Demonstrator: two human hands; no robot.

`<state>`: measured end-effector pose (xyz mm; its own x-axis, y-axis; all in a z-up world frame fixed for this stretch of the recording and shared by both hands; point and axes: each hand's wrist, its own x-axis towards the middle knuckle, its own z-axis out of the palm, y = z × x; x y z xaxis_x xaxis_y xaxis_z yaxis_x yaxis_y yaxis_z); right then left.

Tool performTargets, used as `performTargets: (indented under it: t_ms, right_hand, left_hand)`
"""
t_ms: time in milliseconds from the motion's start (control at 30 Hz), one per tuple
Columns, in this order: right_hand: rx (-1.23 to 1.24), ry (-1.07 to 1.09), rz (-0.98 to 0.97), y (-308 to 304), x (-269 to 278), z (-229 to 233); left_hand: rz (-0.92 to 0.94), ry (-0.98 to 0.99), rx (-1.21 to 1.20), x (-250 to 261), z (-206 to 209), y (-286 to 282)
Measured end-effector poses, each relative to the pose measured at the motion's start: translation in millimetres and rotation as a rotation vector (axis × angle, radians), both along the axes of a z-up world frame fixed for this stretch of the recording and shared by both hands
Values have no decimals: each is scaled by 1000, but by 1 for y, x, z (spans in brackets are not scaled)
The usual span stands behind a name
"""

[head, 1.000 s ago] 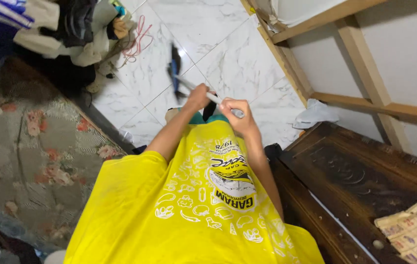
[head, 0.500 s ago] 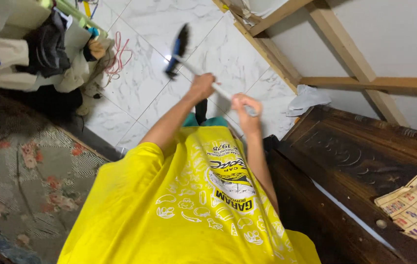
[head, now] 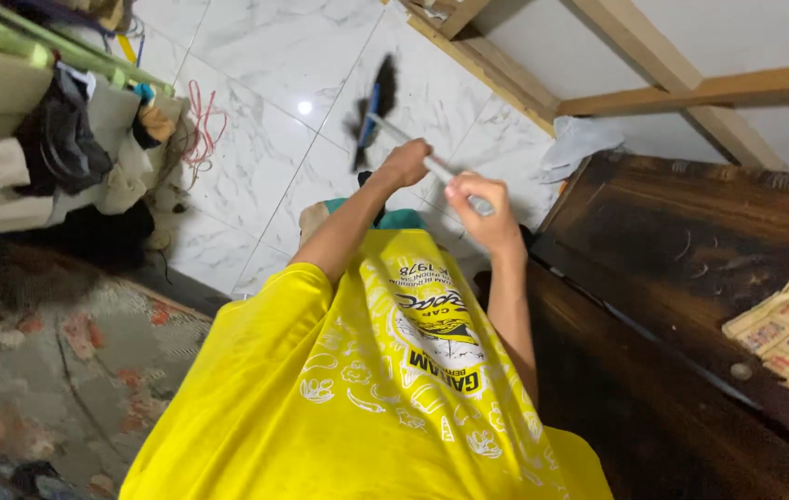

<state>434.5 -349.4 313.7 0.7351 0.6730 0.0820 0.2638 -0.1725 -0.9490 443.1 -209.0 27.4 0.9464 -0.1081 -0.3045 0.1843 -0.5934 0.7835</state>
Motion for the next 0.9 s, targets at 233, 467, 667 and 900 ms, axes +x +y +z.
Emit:
performTargets:
  t_ms: [233,467,667,900]
  right_hand:
    - [13,-40,-68,14,-2,13]
    - [121,168,-153,48,-43,-52]
    - [104,196,-314,49,-93,-94]
    - [-75,239,-528,32,-119,-30]
  left_hand:
    - [-47,46,-45,15,85,28]
    - [-25,-67,92,-26,0,104]
    - [-115,159,210,-65,-35,119]
    - [-529,124,190,-45,21,67]
